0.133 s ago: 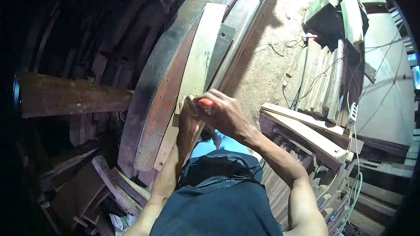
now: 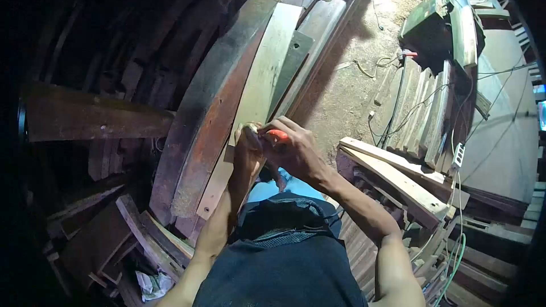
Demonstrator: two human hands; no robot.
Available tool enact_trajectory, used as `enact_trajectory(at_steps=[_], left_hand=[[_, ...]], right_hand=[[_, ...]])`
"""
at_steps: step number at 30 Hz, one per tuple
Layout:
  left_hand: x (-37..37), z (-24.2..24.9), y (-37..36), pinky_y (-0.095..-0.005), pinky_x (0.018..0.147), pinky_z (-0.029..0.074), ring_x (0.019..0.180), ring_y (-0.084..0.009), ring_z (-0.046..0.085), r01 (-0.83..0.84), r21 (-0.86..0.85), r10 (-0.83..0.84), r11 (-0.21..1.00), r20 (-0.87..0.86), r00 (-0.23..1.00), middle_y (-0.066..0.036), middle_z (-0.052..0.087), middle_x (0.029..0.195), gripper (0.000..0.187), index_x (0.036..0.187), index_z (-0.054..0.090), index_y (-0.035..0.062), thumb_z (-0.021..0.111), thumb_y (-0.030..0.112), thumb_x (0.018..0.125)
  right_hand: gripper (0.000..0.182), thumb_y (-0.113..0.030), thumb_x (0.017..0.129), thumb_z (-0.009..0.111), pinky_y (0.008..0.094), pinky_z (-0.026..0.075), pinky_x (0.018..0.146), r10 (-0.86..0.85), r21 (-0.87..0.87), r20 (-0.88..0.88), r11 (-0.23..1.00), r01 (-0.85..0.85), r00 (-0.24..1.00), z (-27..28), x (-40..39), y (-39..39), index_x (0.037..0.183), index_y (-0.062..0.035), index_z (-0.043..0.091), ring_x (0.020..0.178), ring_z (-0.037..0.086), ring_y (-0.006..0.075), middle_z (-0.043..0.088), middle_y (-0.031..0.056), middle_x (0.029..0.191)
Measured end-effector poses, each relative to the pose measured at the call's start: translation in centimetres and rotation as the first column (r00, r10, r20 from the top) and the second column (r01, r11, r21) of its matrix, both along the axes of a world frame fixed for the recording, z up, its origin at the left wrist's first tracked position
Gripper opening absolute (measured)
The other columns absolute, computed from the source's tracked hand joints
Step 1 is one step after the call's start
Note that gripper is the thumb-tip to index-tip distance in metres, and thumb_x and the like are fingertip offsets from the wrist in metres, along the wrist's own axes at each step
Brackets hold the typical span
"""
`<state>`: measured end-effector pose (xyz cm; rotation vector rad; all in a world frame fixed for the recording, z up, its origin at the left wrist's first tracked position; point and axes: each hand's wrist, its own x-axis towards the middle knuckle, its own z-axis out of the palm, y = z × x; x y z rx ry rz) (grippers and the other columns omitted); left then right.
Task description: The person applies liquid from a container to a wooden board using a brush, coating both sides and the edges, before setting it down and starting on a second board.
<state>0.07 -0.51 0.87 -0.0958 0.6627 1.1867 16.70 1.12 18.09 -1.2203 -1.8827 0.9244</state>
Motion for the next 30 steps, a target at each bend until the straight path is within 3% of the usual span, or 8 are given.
enact_trajectory(at_steps=[3,6,8,11,13,17,29,30], left_hand=[[0.2,1.3,0.3,-0.0369,0.075,0.058,0.091,-0.0200,0.067,-0.062,-0.109,0.051,0.992,-0.104,0.993,-0.007,0.067,0.101,0.045,0.114,0.059,0.0104,0.036,0.047,0.103],[0.3,-0.4,-0.3,-0.0364,0.075,0.058,0.090,-0.0189,0.066,-0.073,0.072,0.074,0.995,-0.011,0.997,-0.007,0.065,0.098,0.043,0.117,0.058,0.0113,0.035,0.045,0.104],[0.6,-0.6,-0.9,-0.0354,0.077,0.057,0.088,-0.0170,0.065,-0.121,0.117,0.141,0.986,-0.186,0.972,-0.005,0.065,0.097,0.042,0.118,0.056,0.0132,0.034,0.047,0.105],[0.3,-1.8,-1.0,-0.0327,0.078,0.056,0.086,-0.0146,0.064,-0.107,0.207,0.136,0.972,-0.132,0.982,-0.003,0.065,0.094,0.043,0.113,0.058,0.0142,0.034,0.049,0.104],[1.1,1.8,-0.6,-0.0310,0.079,0.054,0.084,-0.0127,0.064,-0.236,0.019,0.234,0.972,-0.230,0.945,-0.001,0.065,0.088,0.047,0.102,0.062,0.0142,0.034,0.051,0.104],[0.9,3.5,-0.2,-0.0311,0.079,0.054,0.082,-0.0128,0.064,-0.185,0.077,0.194,0.980,-0.144,0.970,0.000,0.065,0.085,0.047,0.101,0.062,0.0122,0.033,0.049,0.105],[0.7,0.5,-1.1,-0.0328,0.078,0.054,0.078,-0.0156,0.064,-0.257,-0.065,0.249,0.964,-0.113,0.962,-0.002,0.062,0.082,0.036,0.100,0.056,0.0097,0.038,0.041,0.104],[0.7,1.6,-1.4,-0.0335,0.079,0.054,0.079,-0.0165,0.064,-0.280,-0.054,0.255,0.959,-0.270,0.928,-0.003,0.062,0.085,0.035,0.100,0.056,0.0090,0.040,0.040,0.104]], right_hand=[[0.025,-0.001,0.074,0.074,0.0329,0.055,0.073,0.015,0.044,-0.006,0.999,-0.014,1.000,-0.5,-0.2,0.5,0.098,-0.0034,0.067,0.084,0.068,0.0241,0.067,0.0098,0.095],[0.022,-0.005,0.078,0.073,0.0344,0.055,0.073,0.041,0.005,0.088,0.999,-0.042,0.995,-0.8,-0.6,0.4,0.098,-0.0053,0.067,0.086,0.069,0.0279,0.068,0.0100,0.096],[0.021,-0.005,0.079,0.072,0.0347,0.055,0.073,0.048,-0.042,0.100,0.998,-0.044,0.994,-0.6,-1.1,0.2,0.099,-0.0054,0.067,0.086,0.069,0.0281,0.069,0.0103,0.095],[0.017,-0.015,0.087,0.067,0.0385,0.053,0.065,0.081,-0.019,0.059,0.997,-0.080,0.995,-0.9,-1.5,0.3,0.099,-0.0042,0.063,0.077,0.068,0.0309,0.066,0.0147,0.088],[0.017,-0.015,0.088,0.066,0.0357,0.053,0.062,0.023,-0.231,-0.067,0.972,-0.038,0.997,-1.2,-1.3,0.7,0.099,-0.0024,0.063,0.073,0.070,0.0250,0.069,0.0134,0.084],[0.025,-0.022,0.093,0.065,0.0313,0.053,0.065,-0.114,-0.396,-0.078,0.915,0.074,0.990,-5.8,0.2,1.7,0.103,0.0002,0.067,0.073,0.069,0.0177,0.072,0.0136,0.085],[0.031,-0.025,0.096,0.062,0.0302,0.052,0.073,-0.176,-0.585,-0.319,0.810,-0.047,0.931,-9.4,0.5,1.9,0.106,0.0031,0.069,0.081,0.066,0.0147,0.073,0.0115,0.091],[0.030,-0.025,0.096,0.062,0.0301,0.052,0.073,-0.178,-0.582,-0.320,0.812,-0.045,0.930,-9.5,0.4,1.9,0.105,0.0026,0.070,0.081,0.066,0.0149,0.073,0.0110,0.091]])
